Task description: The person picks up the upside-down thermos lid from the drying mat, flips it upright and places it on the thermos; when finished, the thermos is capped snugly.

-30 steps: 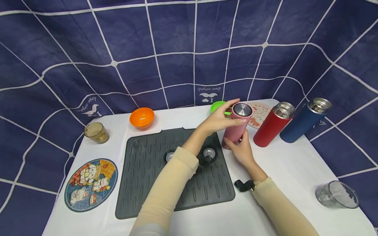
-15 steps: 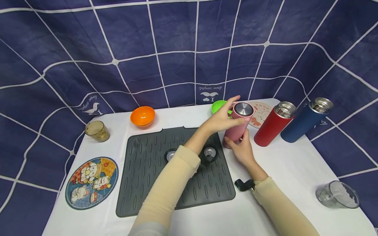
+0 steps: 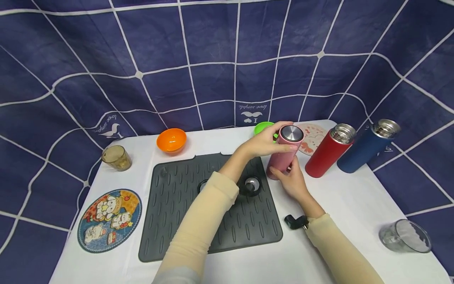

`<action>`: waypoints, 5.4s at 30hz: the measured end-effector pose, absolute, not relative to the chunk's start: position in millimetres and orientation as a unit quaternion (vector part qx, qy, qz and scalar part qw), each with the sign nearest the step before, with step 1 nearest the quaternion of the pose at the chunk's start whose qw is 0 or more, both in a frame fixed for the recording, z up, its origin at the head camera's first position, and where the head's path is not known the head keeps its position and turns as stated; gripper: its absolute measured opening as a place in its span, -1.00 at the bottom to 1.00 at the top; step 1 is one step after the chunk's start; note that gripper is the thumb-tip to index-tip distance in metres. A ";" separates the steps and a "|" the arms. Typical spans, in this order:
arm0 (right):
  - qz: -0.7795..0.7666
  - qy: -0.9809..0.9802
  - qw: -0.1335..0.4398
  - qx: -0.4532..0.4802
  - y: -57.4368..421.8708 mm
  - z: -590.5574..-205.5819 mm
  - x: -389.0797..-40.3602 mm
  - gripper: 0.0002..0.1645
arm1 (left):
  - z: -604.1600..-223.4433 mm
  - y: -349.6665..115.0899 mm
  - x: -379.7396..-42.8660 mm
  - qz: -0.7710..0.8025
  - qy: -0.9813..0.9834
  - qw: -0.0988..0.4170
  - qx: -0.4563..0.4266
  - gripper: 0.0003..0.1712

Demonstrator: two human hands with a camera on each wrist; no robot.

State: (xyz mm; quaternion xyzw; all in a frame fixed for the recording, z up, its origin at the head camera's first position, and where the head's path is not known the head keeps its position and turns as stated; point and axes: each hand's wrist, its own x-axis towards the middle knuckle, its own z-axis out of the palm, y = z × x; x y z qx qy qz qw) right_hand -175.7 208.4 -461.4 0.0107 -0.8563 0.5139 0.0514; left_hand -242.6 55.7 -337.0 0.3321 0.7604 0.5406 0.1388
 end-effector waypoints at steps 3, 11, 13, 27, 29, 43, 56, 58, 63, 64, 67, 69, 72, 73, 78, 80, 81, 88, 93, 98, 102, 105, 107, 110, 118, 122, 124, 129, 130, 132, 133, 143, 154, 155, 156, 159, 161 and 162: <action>0.511 -0.858 0.054 0.002 207.6 -461.6 -174.4 -0.11 | -341.8 64.4 -237.2 0.548 0.778 0.084 0.295 -0.04; 0.519 -0.853 0.054 0.003 203.7 -460.4 -173.4 -0.08 | -343.8 57.8 -241.8 0.587 0.749 0.108 0.286 -0.26; 0.522 -0.852 0.048 0.003 202.8 -460.8 -172.8 -0.08 | -344.2 55.4 -240.9 0.592 0.744 0.125 0.284 -0.26; 0.512 -0.857 0.047 0.008 206.8 -459.1 -174.0 -0.10 | -350.6 73.4 -231.2 0.632 0.742 0.061 0.215 -0.22; 0.518 -0.854 0.042 0.011 207.3 -459.3 -174.5 -0.10 | -349.9 67.5 -236.4 0.638 0.727 0.105 0.230 -0.25; 0.601 -0.794 0.091 -0.021 184.5 -428.2 -168.6 -0.05 | -352.9 100.4 -215.8 0.586 0.796 -0.077 0.128 -0.07; 0.612 -0.777 0.145 -0.019 173.3 -417.5 -174.1 -0.11 | -351.9 84.0 -243.4 0.595 0.763 0.041 0.250 -0.27; 0.611 -0.779 0.141 -0.017 174.5 -418.3 -175.1 -0.12 | -349.5 82.2 -246.0 0.600 0.752 0.069 0.263 -0.28; 0.599 -0.788 0.138 -0.033 181.4 -428.0 -179.4 -0.10 | -348.1 94.0 -232.5 0.621 0.754 0.025 0.212 -0.14; 0.595 -0.791 0.140 -0.035 183.3 -431.4 -181.3 -0.10 | -347.7 97.7 -228.2 0.623 0.758 0.002 0.196 -0.13; 0.584 -0.797 0.148 -0.036 187.7 -441.0 -187.2 -0.08 | -346.2 106.5 -219.0 0.618 0.769 -0.059 0.151 -0.17; 0.571 -0.806 0.153 -0.035 189.7 -446.0 -190.7 -0.09 | -345.0 108.0 -216.8 0.599 0.784 -0.088 0.133 -0.26; 0.567 -0.809 0.150 -0.037 191.1 -449.1 -193.1 -0.09 | -344.3 105.2 -219.7 0.574 0.802 -0.089 0.136 -0.36; 0.565 -0.811 0.147 -0.040 191.4 -449.7 -193.7 -0.09 | -344.0 103.1 -221.5 0.568 0.806 -0.082 0.143 -0.37; 0.569 -0.812 0.124 -0.045 193.4 -450.0 -195.5 -0.06 | -342.8 93.5 -233.6 0.570 0.796 -0.005 0.205 -0.39; 0.573 -0.811 0.113 -0.039 193.7 -449.3 -196.3 -0.09 | -341.2 89.1 -239.2 0.573 0.786 0.026 0.231 -0.39; 0.575 -0.811 0.107 -0.034 193.5 -448.7 -196.6 -0.10 | -340.3 86.7 -242.1 0.572 0.782 0.040 0.245 -0.39; 0.591 -0.804 0.066 -0.019 190.8 -448.1 -196.0 -0.09 | -338.5 77.4 -249.6 0.570 0.768 0.089 0.279 -0.40; 0.606 -0.791 0.084 -0.015 191.7 -450.5 -194.0 -0.08 | -347.1 90.4 -229.4 0.603 0.772 0.001 0.199 -0.18; 0.581 -0.806 0.111 -0.023 194.0 -451.1 -193.9 -0.07 | -351.2 102.1 -216.5 0.565 0.808 -0.091 0.140 -0.16; 0.594 -0.799 0.090 -0.018 191.8 -436.3 -186.0 -0.04 | -351.6 98.5 -221.0 0.541 0.823 -0.077 0.154 -0.24; 0.613 -0.786 0.077 -0.014 189.4 -426.6 -180.5 -0.05 | -350.3 93.9 -225.8 0.537 0.823 -0.041 0.180 -0.24; 0.624 -0.778 0.072 -0.010 190.0 -427.8 -181.5 -0.07 | -349.7 92.1 -229.6 0.537 0.820 -0.023 0.198 -0.24; 0.633 -0.771 0.066 -0.006 190.2 -428.2 -182.5 -0.10 | -348.2 89.0 -235.8 0.539 0.810 0.000 0.232 -0.27; 0.653 -0.756 0.053 0.002 191.2 -434.9 -189.7 -0.14 | -342.8 77.4 -252.9 0.548 0.777 0.090 0.298 -0.28; 0.657 -0.752 0.053 0.014 193.0 -445.9 -195.7 -0.13 | -343.4 74.7 -254.3 0.576 0.754 0.117 0.293 -0.28; 0.650 -0.758 0.053 0.014 193.7 -450.5 -197.0 -0.11 | -345.5 76.8 -248.8 0.597 0.745 0.102 0.278 -0.27; 0.635 -0.769 0.069 0.015 195.5 -454.3 -197.0 -0.05 | -349.3 91.2 -223.7 0.637 0.748 -0.004 0.185 -0.11; 0.628 -0.774 0.075 0.014 196.0 -453.8 -196.8 -0.04 | -349.0 94.8 -219.5 0.637 0.753 -0.023 0.163 -0.08; 0.616 -0.783 0.083 0.010 197.1 -451.9 -196.1 -0.02 | -347.5 100.5 -213.2 0.629 0.765 -0.053 0.128 -0.12; 0.616 -0.784 0.081 0.009 197.7 -450.5 -195.7 -0.01 | -347.0 102.5 -212.2 0.619 0.774 -0.064 0.118 -0.16; 0.646 -0.763 0.014 0.004 201.8 -443.7 -198.7 -0.08 | -344.6 92.3 -228.4 0.543 0.821 -0.037 0.174 -0.31; 0.629 -0.777 0.003 0.009 205.4 -448.4 -199.6 -0.19 | -341.6 83.4 -244.3 0.546 0.793 0.052 0.264 -0.33; 0.631 -0.776 0.002 0.009 205.4 -447.8 -199.6 -0.18 | -341.1 82.9 -244.4 0.548 0.792 0.057 0.264 -0.32; 0.632 -0.775 0.001 0.011 205.4 -446.8 -199.6 -0.17 | -340.6 82.6 -244.2 0.552 0.788 0.061 0.265 -0.32; 0.641 -0.768 -0.002 0.021 203.0 -440.6 -197.2 -0.14 | -340.8 81.1 -240.9 0.563 0.782 0.059 0.260 -0.26; 0.644 -0.764 0.000 0.030 200.9 -432.6 -193.4 -0.12 | -341.0 81.0 -237.2 0.570 0.781 0.046 0.251 -0.17; 0.645 -0.763 0.001 0.036 200.0 -428.4 -191.5 -0.10 | -341.3 81.2 -235.4 0.570 0.783 0.035 0.247 -0.11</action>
